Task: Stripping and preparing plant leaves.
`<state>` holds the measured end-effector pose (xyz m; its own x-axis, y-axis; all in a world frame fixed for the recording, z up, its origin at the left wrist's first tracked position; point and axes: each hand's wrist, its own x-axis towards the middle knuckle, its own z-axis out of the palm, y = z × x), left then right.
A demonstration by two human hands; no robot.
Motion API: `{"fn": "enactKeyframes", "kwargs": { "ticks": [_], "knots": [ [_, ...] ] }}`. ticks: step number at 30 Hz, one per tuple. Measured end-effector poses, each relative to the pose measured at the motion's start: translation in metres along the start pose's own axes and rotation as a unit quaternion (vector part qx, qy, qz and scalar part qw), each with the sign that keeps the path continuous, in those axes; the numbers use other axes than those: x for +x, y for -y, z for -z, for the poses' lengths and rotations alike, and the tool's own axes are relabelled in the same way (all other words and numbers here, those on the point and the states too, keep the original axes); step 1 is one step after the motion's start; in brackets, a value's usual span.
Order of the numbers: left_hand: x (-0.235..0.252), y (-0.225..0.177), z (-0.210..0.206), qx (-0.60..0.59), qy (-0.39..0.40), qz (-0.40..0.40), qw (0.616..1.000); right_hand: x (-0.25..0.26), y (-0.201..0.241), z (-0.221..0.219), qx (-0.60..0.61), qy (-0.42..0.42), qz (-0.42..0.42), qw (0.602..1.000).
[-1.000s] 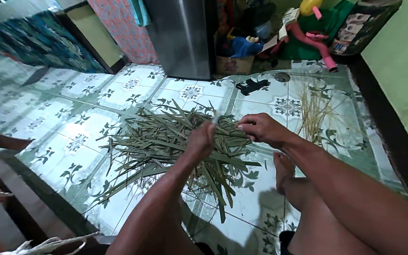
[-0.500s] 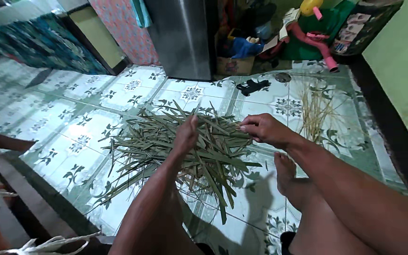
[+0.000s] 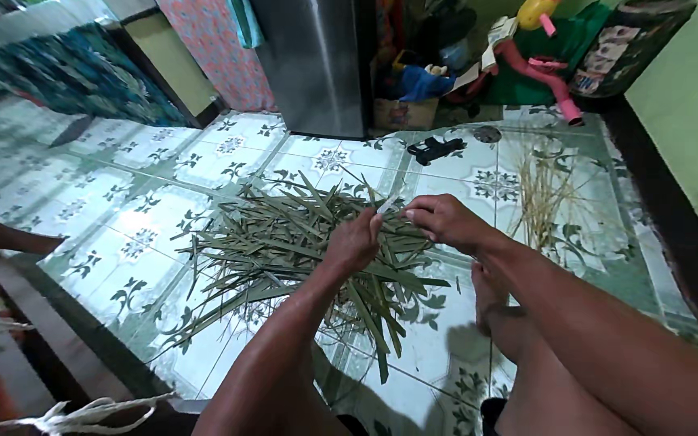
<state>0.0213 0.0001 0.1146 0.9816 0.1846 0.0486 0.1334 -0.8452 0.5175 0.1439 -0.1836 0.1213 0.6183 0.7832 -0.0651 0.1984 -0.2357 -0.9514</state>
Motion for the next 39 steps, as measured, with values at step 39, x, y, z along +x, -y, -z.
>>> {"fn": "enactKeyframes", "kwargs": {
  "ticks": [39],
  "knots": [
    [0.002,0.024,0.007,-0.04,-0.033,0.033,0.998,-0.013,0.001,0.013,0.079,0.046,-0.028,0.995]
  ]
}}
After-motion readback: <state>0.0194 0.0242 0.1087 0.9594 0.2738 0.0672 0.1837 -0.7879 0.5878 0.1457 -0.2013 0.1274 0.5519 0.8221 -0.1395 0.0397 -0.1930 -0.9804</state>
